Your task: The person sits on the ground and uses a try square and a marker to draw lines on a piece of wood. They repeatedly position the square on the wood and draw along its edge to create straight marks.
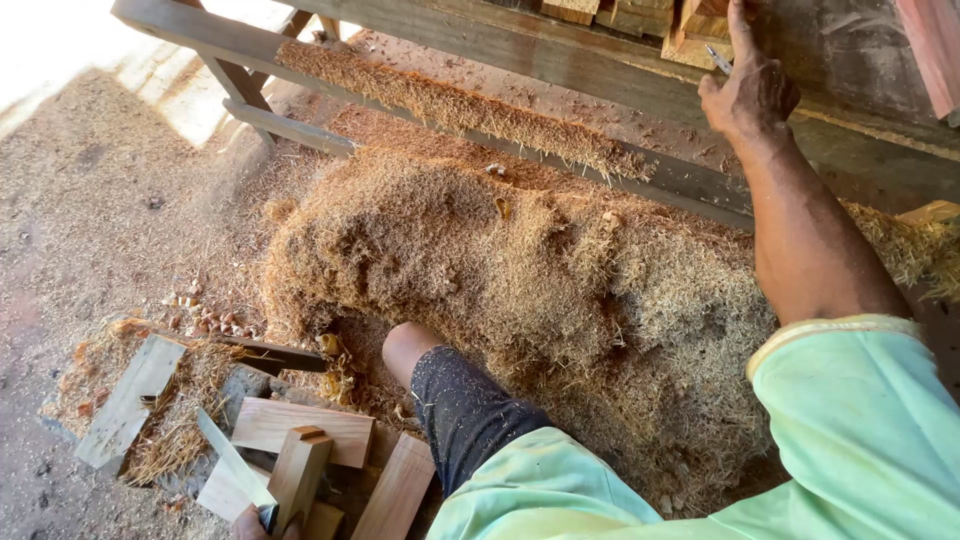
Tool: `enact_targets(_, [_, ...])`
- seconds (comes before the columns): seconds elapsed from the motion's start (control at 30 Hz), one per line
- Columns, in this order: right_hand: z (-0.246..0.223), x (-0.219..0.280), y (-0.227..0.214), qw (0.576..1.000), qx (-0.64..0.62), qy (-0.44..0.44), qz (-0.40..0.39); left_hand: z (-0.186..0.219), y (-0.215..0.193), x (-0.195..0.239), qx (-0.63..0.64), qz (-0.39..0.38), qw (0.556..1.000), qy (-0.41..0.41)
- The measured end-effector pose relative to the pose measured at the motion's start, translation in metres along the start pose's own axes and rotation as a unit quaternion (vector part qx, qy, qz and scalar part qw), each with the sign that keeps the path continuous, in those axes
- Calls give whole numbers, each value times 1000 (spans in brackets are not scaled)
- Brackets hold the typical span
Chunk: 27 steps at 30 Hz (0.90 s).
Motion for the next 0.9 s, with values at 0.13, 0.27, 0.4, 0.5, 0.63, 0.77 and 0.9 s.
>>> enact_targets(0.13, [-2, 0, -3, 999, -28, 28, -35, -3, -4, -4, 34, -90, 995, -33])
enact_targets(0.27, [25, -19, 26, 998, -59, -8, -20, 10, -16, -4, 43, -66, 997, -23])
enact_targets(0.4, [14, -12, 19, 995, -95, -11, -29, -6, -11, -5, 38, -159, 984, -65])
enact_targets(0.5, [-44, 19, -33, 974, -105, 146, -136, -11, -11, 5, 13, -126, 990, -67])
enact_targets(0.63, [7, -11, 8, 996, -48, -76, 18, -15, -18, 10, 187, -150, 971, 17])
enact_targets(0.77, [18, -12, 18, 992, -114, -5, -57, 2, -21, 46, 102, -162, 982, 10])
enact_targets(0.9, [-2, -22, 61, 974, -184, -120, -48, 48, -19, -7, -3, -163, 986, -38])
Point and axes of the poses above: each hand's wrist, its own x-axis away from the middle knuckle, its own y-axis out of the palm, z = x × y, the point moved 6 cm from there along -x, towards the middle knuckle, and after that the axes turned 13 degrees about -z, right-handed, at the moved point
